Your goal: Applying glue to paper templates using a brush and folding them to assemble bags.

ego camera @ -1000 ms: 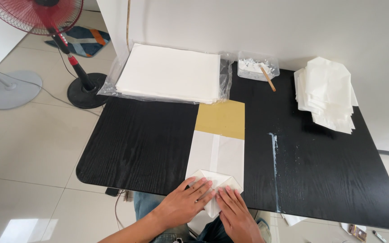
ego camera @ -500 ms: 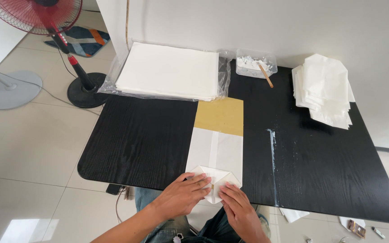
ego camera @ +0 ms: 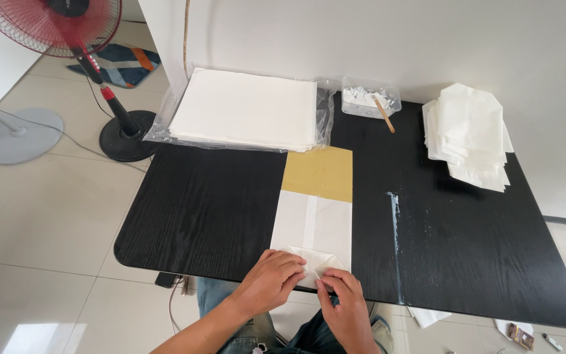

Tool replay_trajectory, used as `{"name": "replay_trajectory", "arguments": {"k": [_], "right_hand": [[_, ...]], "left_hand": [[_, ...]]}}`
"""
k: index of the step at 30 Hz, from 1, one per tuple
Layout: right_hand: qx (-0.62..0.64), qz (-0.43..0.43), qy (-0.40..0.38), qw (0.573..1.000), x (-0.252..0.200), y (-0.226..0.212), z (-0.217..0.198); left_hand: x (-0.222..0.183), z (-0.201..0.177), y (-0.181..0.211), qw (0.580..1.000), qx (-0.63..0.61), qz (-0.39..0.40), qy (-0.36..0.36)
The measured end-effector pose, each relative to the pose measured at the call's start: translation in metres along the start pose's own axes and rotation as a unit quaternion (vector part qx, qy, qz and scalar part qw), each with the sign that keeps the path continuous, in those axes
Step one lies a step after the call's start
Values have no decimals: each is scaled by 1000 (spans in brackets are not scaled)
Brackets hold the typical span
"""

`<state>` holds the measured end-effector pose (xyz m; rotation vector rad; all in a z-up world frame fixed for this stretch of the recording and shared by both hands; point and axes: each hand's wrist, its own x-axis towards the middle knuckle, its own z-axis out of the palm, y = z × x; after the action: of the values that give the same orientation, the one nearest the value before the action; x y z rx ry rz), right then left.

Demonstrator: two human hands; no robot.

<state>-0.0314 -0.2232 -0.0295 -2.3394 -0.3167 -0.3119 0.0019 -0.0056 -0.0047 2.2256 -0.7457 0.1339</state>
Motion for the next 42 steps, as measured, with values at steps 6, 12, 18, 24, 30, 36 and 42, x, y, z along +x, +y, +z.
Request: {"name": "replay_trajectory", "arguments": {"k": [6,12,18,24,30,36,42], "right_hand": [[-18,45,-14,999,17,-8,-2],[-53,144,-70,986,42,-22,-8],[33,151,-176,972,54,-32,-36],[42,189,-162,968,42,-30,-40],[43,177,-142,973,42,-31,-31],[-6,212,-126,969,48,-34,-25],[-60,223,-108,967,60,-38,-18]], "left_hand": [[9,-1,3,999,10,-15,-27],[17,4,-4,996,-15,-81,-24],[10,1,5,996,-14,-85,-33],[12,-7,14,988,-71,-129,-48],[17,-8,17,987,-61,-136,-63],[17,-3,7,987,-59,-140,-56],[21,3,-4,994,-41,-98,-27]]}}
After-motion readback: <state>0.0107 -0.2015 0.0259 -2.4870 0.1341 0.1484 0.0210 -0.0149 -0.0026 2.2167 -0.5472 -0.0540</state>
